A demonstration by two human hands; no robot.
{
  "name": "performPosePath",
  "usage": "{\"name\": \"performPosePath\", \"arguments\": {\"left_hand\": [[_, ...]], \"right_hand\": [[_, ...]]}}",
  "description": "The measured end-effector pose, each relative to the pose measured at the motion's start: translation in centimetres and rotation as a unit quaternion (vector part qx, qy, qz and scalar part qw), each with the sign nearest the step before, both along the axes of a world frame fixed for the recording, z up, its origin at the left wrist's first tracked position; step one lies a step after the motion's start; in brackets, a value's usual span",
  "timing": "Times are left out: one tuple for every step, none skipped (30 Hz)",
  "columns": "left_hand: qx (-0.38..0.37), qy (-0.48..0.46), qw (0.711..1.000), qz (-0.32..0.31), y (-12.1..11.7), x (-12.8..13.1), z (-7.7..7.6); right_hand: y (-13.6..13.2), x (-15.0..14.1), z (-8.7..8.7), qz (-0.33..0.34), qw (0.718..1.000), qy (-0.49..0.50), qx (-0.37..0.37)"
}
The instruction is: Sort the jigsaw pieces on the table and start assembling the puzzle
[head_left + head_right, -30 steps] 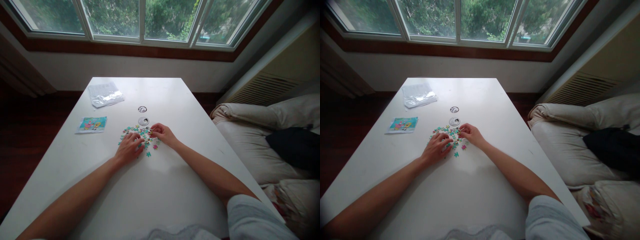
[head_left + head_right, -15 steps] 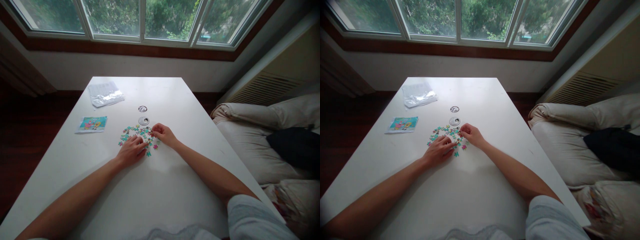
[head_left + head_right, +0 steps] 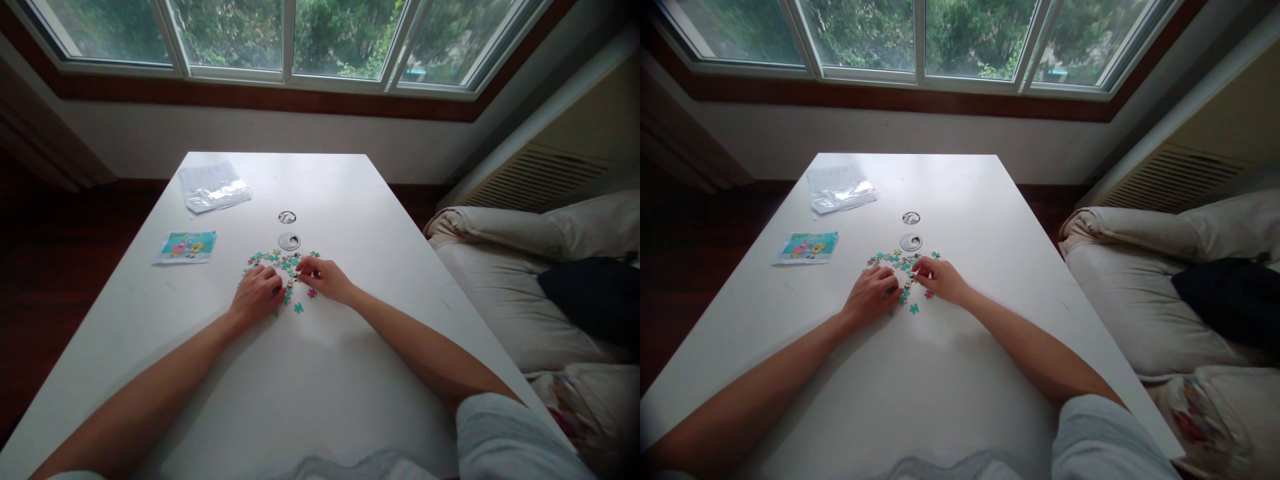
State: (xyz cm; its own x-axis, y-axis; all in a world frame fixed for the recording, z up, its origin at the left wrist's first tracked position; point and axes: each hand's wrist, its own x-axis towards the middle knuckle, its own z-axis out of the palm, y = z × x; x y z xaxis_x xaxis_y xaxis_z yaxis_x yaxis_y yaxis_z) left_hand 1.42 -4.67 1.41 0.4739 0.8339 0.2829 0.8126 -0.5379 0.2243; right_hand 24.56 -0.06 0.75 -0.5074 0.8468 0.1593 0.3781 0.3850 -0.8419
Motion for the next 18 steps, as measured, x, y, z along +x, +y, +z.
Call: {"name": "performPosePath", "arguments": {"left_hand": [[0.0,0.0,1.0,0.01,0.1,-0.1,-0.1],[0.001,-0.001,1.0,0.018,0.1,-0.1,-0.2],[0.0,-0.002,1.0,0.024,0.1,-0.1,-0.3],[-0.001,-0.005,1.0,0.025,0.1,-0.1,-0.3],[-0.004,-0.01,1.0,0.022,0.0,-0.1,-0.4],[-0.009,-0.015,1.0,0.015,0.0,-0.1,-0.4],[-0.014,-0.022,1.0,0.004,0.0,-0.1,-0.5],[-0.019,-0.029,0.999,-0.007,0.0,-0.1,-0.6],[-0.024,-0.037,0.999,-0.018,0.0,-0.1,-0.6],[-0.027,-0.044,0.998,-0.026,0.0,-0.1,-0.7],[-0.028,-0.051,0.998,-0.031,0.0,-0.1,-0.8],[-0.029,-0.055,0.997,-0.035,0.1,-0.1,-0.9],[-0.029,-0.057,0.997,-0.038,0.1,-0.1,-1.0],[-0.029,-0.058,0.997,-0.041,0.1,-0.1,-1.0],[-0.029,-0.058,0.997,-0.044,0.1,-0.2,-1.1],[-0.03,-0.057,0.997,-0.047,0.2,-0.2,-1.1],[-0.031,-0.057,0.997,-0.05,0.2,-0.2,-1.1],[-0.031,-0.056,0.997,-0.053,0.2,-0.2,-1.1]], "right_hand": [[-0.2,-0.1,0.1,0.005,1.0,-0.012,0.012],[-0.3,-0.2,0.1,0.01,1.0,-0.021,0.02],[-0.4,-0.2,0.1,0.014,0.999,-0.025,0.023],[-0.5,-0.3,0.0,0.018,0.999,-0.026,0.022],[-0.5,-0.3,-0.1,0.02,0.999,-0.025,0.018],[-0.5,-0.3,-0.2,0.021,0.999,-0.025,0.014],[-0.5,-0.3,-0.2,0.021,0.999,-0.025,0.012],[-0.5,-0.3,-0.3,0.02,0.999,-0.027,0.013],[-0.4,-0.3,-0.3,0.017,0.999,-0.029,0.015],[-0.3,-0.3,-0.3,0.014,0.999,-0.032,0.017],[-0.3,-0.3,-0.3,0.011,0.999,-0.034,0.018],[-0.2,-0.3,-0.3,0.008,0.999,-0.036,0.017],[-0.2,-0.3,-0.2,0.005,0.999,-0.036,0.016],[-0.1,-0.3,-0.2,0.003,0.999,-0.035,0.013],[-0.1,-0.3,-0.1,0.001,0.999,-0.033,0.01],[-0.1,-0.3,-0.1,0.0,0.999,-0.031,0.005],[-0.1,-0.2,-0.1,0.0,1.0,-0.03,0.001],[0.0,-0.2,-0.1,0.002,1.0,-0.029,-0.003]]}}
